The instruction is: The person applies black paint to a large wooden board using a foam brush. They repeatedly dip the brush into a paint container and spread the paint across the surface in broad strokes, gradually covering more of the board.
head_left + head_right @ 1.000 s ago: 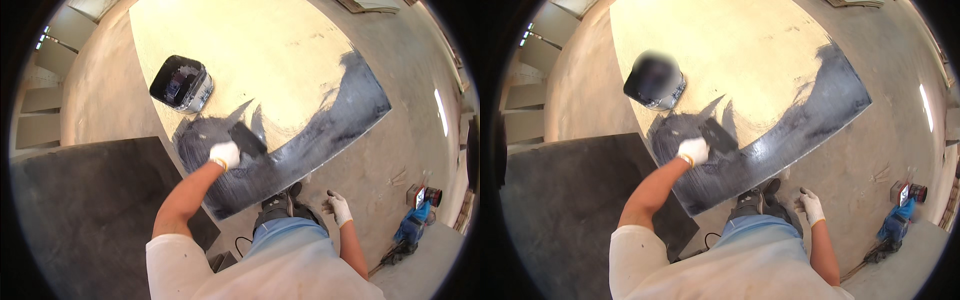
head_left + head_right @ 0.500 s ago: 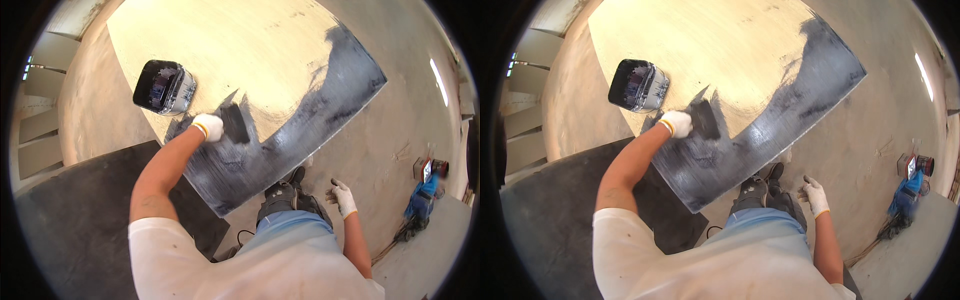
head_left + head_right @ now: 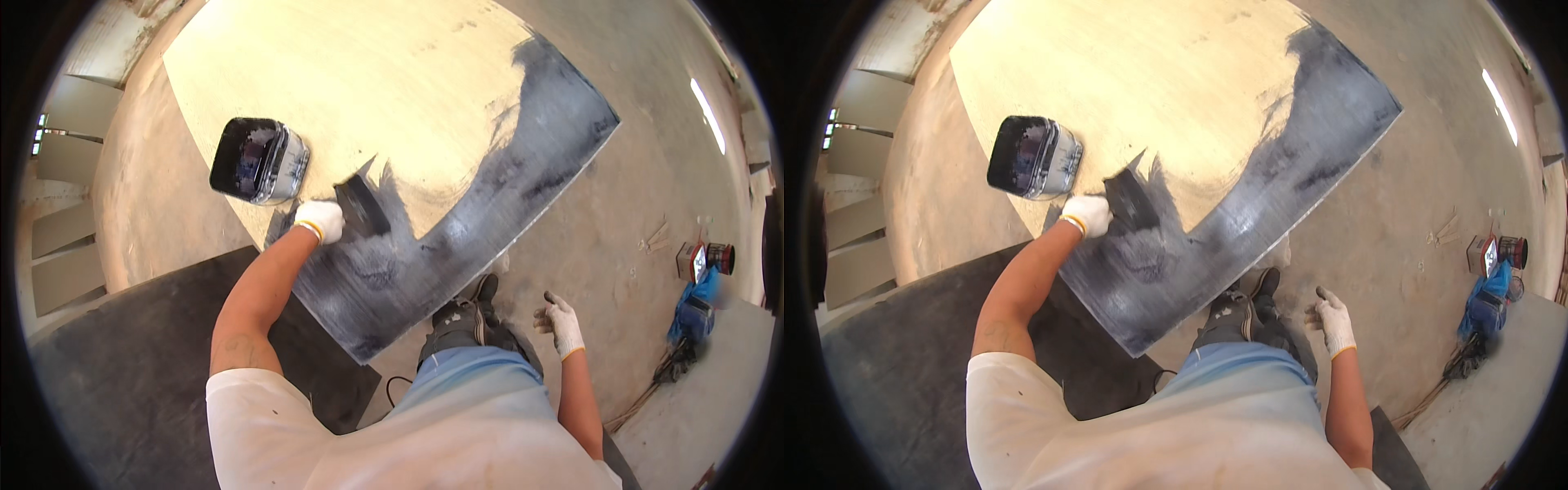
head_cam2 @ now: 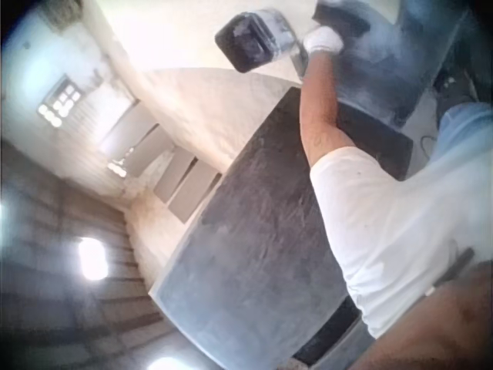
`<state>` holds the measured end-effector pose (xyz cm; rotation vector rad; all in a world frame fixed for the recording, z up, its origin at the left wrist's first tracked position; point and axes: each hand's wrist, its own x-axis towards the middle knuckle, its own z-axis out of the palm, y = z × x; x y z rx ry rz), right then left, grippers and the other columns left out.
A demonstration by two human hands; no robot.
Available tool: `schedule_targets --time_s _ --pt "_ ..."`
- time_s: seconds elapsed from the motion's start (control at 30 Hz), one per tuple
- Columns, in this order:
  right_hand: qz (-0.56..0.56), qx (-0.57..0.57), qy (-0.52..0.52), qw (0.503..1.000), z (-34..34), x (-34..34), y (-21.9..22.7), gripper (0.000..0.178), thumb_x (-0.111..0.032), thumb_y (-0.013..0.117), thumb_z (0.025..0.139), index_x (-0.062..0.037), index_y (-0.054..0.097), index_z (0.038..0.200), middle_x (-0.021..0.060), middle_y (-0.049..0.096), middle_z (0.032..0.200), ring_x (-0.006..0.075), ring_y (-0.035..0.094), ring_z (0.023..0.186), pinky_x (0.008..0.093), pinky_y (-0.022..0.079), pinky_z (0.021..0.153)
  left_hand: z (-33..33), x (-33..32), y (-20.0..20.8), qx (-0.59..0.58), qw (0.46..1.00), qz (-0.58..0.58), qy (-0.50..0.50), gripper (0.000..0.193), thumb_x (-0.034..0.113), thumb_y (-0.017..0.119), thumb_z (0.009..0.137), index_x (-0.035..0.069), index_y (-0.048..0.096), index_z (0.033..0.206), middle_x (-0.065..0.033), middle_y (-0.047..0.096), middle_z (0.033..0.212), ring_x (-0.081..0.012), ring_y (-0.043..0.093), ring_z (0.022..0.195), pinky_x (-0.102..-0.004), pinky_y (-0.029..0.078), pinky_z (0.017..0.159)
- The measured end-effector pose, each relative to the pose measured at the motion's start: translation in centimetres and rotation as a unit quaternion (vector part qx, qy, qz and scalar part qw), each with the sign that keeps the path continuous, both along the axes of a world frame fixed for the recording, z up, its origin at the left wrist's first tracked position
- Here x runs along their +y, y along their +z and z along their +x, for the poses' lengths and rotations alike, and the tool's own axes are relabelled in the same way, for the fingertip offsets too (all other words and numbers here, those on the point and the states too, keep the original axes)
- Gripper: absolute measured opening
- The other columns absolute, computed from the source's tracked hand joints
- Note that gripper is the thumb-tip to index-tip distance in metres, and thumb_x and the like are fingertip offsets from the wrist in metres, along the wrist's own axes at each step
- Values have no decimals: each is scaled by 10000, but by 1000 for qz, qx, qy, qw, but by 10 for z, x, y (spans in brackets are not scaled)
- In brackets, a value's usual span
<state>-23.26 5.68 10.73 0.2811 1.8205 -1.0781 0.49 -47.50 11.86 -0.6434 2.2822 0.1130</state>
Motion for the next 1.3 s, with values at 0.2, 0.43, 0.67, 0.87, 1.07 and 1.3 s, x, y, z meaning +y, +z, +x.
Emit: schedule_targets --time_s 0.2,0.43,0.67,0.87,1.07,1.3 --pt "15 -16 37 999 7 -20 2 515 -109 465 1015 5 455 1518 162 720 931 211 684 654 313 562 580 21 104 -11 3 996 86 8 273 259 621 861 67 801 931 -203 766 1022 -363 754 959 -483 591 834" --pt "19 -12 96 995 -5 -27 -3 508 -110 462 1026 5 451 1521 161 718 932 207 679 646 321 571 563 26 104 -21 105 981 66 151 327 281 554 921 56 792 922 -218 751 951 -407 743 904 -483 588 814" --pt "11 0 107 994 -13 -41 17 499 -106 462 1039 -2 448 1527 146 715 921 185 667 648 309 562 571 99 46 -38 113 899 61 419 439 329 481 964 1 764 1039 -294 700 1108 -439 670 1111 -496 526 977" --pt "27 4 83 996 -12 -30 10 492 -114 456 1043 0 453 1522 152 720 929 189 674 648 309 565 574 98 75 -21 81 916 59 388 483 321 446 979 -50 741 1073 -321 672 1171 -452 620 1197 -476 472 1066" --pt "23 -10 80 997 -10 -24 -5 517 -97 466 1023 1 434 1530 167 714 908 222 682 612 323 571 537 107 43 -11 65 929 80 355 522 361 469 992 -88 714 1098 -344 683 1114 -462 664 1118 -491 527 962" --pt "-25 -24 110 993 -7 -41 -6 509 -116 483 1034 3 437 1526 166 716 924 220 688 649 327 580 570 138 39 -44 58 887 89 450 492 340 473 986 -65 723 1108 -336 680 1146 -448 661 1144 -476 526 975"
